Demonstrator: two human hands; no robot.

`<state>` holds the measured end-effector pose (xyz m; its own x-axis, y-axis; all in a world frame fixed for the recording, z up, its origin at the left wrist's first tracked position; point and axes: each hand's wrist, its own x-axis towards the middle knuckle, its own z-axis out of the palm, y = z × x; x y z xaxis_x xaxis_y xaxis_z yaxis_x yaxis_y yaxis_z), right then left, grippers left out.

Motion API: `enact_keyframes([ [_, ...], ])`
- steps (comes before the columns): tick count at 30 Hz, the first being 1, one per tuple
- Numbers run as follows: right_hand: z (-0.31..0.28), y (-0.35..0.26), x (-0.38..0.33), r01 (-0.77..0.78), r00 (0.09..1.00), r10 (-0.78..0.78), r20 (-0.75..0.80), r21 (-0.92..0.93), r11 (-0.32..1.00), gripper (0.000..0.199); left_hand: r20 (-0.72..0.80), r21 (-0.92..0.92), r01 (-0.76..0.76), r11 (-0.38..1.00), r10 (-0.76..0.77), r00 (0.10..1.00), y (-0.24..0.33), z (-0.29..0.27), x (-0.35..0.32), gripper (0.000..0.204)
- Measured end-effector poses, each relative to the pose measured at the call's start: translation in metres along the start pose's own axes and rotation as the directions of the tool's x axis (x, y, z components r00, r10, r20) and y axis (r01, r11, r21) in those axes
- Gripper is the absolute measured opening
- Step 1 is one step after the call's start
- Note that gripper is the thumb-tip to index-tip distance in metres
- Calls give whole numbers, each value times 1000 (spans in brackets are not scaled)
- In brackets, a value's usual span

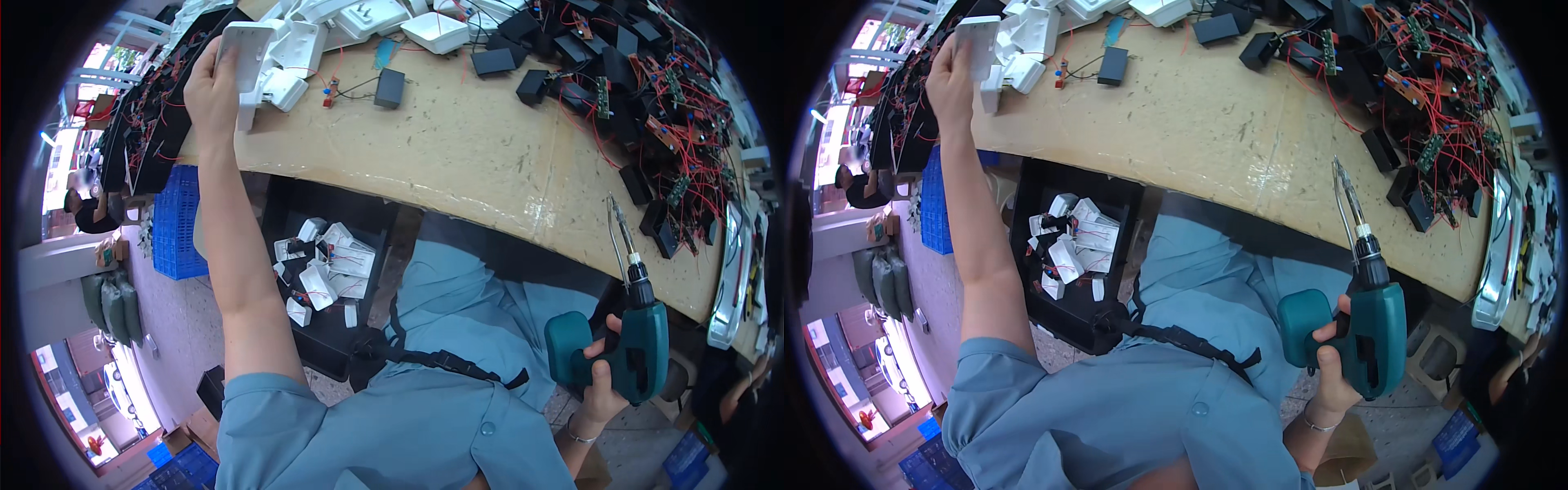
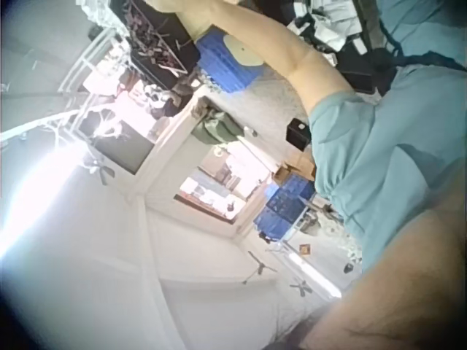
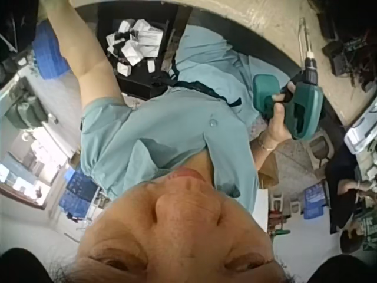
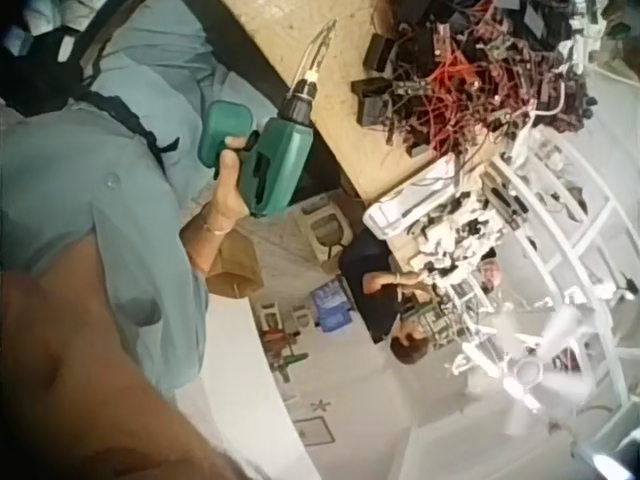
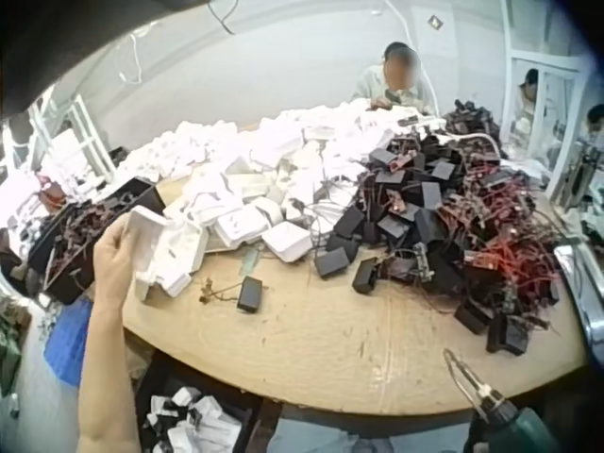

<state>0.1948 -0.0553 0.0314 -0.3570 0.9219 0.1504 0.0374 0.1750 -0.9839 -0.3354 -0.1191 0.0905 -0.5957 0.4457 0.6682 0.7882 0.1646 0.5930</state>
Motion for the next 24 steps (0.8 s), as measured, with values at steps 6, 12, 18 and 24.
enact_keyframes([
  [6,-2,5,7,56,998,-56,4,-8,998,63,563,-116,-362,925,361,744,100,93,-98,27],
  [12,-3,0,2,72,997,-72,-14,-32,997,62,418,-451,-450,771,628,656,152,161,-144,26],
  [18,-6,3,-2,82,996,-83,-41,-32,996,62,300,-472,-422,774,591,749,152,153,-143,26],
  [24,-10,5,1,109,993,-110,-32,-36,993,60,-12,163,-221,962,226,974,67,107,-83,18],
])
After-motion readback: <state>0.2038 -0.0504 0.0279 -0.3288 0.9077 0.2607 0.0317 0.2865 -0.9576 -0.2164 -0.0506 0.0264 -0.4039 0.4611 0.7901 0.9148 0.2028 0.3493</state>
